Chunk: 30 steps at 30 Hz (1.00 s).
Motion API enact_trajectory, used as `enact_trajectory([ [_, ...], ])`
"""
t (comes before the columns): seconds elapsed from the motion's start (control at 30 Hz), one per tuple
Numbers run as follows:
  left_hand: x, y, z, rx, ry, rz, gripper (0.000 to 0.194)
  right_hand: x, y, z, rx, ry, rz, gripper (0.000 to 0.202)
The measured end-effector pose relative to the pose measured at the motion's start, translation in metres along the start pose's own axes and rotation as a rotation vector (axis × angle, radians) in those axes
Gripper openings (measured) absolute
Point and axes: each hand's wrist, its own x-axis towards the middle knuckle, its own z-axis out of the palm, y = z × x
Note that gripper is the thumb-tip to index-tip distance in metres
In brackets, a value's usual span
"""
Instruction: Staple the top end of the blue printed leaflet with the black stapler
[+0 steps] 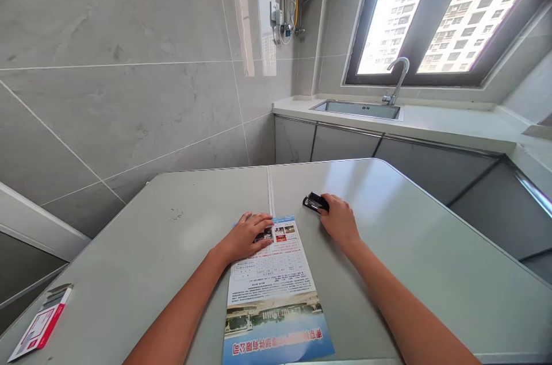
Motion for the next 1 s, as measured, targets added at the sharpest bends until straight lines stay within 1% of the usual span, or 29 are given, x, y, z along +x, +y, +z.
enact_trajectory([
  [0.07,0.001,-0.002,0.001,0.019,0.047,-0.029,0.045,-0.003,-0.012,-0.001,0.07,0.074,-0.041,0.028],
  [0.1,0.001,-0.002,0.001,0.025,0.072,-0.042,0.044,-0.006,-0.02,-0.002,0.128,0.086,-0.072,0.028],
  [0.17,0.002,-0.005,0.0,0.023,0.134,-0.075,0.035,-0.017,-0.04,0.001,0.268,0.046,-0.148,0.025],
  [0.23,0.002,-0.009,-0.001,0.007,0.231,-0.141,0.026,-0.034,-0.063,0.006,0.391,-0.064,-0.23,0.023],
  [0.33,0.0,-0.02,-0.002,-0.016,0.414,-0.29,0.027,-0.063,-0.095,0.018,0.465,-0.265,-0.315,0.027],
  [0.4,-0.002,-0.03,-0.001,-0.022,0.506,-0.39,0.026,-0.078,-0.108,0.026,0.464,-0.371,-0.348,0.029],
  [0.47,-0.005,-0.038,0.001,-0.01,0.562,-0.491,0.022,-0.086,-0.114,0.03,0.439,-0.445,-0.374,0.028],
  [0.53,-0.006,-0.045,0.003,0.023,0.589,-0.595,0.015,-0.087,-0.115,0.031,0.401,-0.488,-0.388,0.024],
  [0.6,-0.007,-0.049,0.005,0.058,0.598,-0.678,0.01,-0.081,-0.111,0.029,0.357,-0.521,-0.386,0.019],
  [0.67,-0.008,-0.052,0.006,0.076,0.596,-0.717,0.009,-0.073,-0.106,0.024,0.323,-0.578,-0.39,0.016],
  [0.77,-0.009,-0.053,0.007,0.08,0.58,-0.725,0.009,-0.059,-0.093,0.011,0.291,-0.69,-0.386,0.016],
  [0.9,-0.009,-0.054,0.009,0.081,0.547,-0.731,0.008,-0.039,-0.06,-0.01,0.203,-0.814,-0.374,0.029],
  [1.0,-0.01,-0.055,0.01,0.069,0.527,-0.741,0.009,-0.024,-0.03,-0.026,0.107,-0.868,-0.347,0.047],
])
